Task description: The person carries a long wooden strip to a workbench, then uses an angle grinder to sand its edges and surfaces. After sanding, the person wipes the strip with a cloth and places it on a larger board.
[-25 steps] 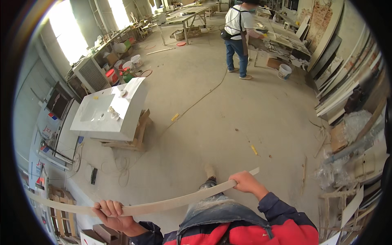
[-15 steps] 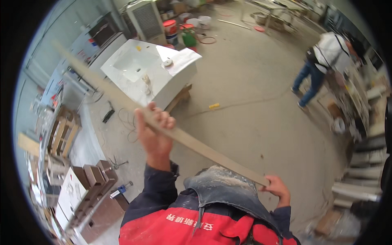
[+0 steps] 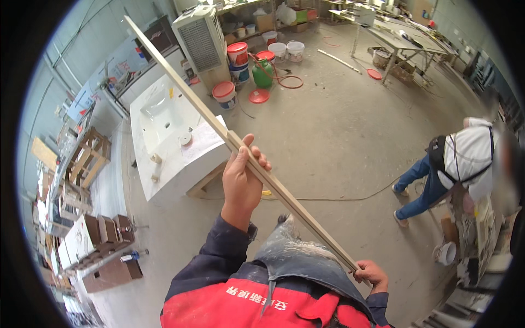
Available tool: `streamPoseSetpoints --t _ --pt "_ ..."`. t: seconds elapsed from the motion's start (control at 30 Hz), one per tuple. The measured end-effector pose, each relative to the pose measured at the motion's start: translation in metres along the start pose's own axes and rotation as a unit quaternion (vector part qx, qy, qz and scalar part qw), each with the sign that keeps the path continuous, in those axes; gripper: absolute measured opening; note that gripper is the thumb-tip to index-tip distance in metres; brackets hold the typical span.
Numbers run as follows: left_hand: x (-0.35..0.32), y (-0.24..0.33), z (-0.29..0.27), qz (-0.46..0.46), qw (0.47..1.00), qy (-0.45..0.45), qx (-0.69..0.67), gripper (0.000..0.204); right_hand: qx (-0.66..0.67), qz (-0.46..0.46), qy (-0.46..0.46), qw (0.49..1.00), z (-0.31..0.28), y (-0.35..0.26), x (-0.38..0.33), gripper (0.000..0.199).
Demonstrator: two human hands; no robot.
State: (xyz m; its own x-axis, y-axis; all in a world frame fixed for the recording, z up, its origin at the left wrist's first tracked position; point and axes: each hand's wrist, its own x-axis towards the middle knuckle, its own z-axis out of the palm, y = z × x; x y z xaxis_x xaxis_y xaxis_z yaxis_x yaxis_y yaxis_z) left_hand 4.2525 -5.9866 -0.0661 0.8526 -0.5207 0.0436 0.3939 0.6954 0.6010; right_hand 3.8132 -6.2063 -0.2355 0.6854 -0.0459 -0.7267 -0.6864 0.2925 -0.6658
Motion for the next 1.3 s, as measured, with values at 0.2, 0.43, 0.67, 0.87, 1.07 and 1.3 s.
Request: streamPoseSetpoints --t 0.2,0.43,0.67,0.87,1.07,1.3 --pt "0.143 -0.108 0.055 0.028 0.999 0.025 -0.001 0.039 0.015 -0.001 0.01 1.0 -0.162 -0.095 0.042 0.02" --pt "0.356 -0.252 0.121 -0.012 1.0 0.005 -0.024 0.043 -0.016 -0.031 0.073 0.997 -0.333 -0.221 0.127 0.024" --pt "0.536 -0.342 0.225 -0.06 0.993 -0.085 -0.056 0.046 -0.115 -0.063 0.114 0.985 -0.48 -0.35 0.138 0.044" --pt "0.662 -0.441 0.32 -0.046 0.985 -0.159 -0.052 0.047 -0.109 -0.11 0.113 0.981 -0.629 -0.407 0.201 0.047" --pt "0.781 -0.521 0.413 -0.012 0.975 -0.207 -0.075 0.048 -0.136 -0.208 0.177 0.952 -0.805 -0.517 0.249 0.045" --pt "0.874 -0.623 0.567 0.087 0.99 -0.109 -0.005 0.05 -0.091 -0.198 0.18 0.959 -0.98 -0.606 0.281 0.027"
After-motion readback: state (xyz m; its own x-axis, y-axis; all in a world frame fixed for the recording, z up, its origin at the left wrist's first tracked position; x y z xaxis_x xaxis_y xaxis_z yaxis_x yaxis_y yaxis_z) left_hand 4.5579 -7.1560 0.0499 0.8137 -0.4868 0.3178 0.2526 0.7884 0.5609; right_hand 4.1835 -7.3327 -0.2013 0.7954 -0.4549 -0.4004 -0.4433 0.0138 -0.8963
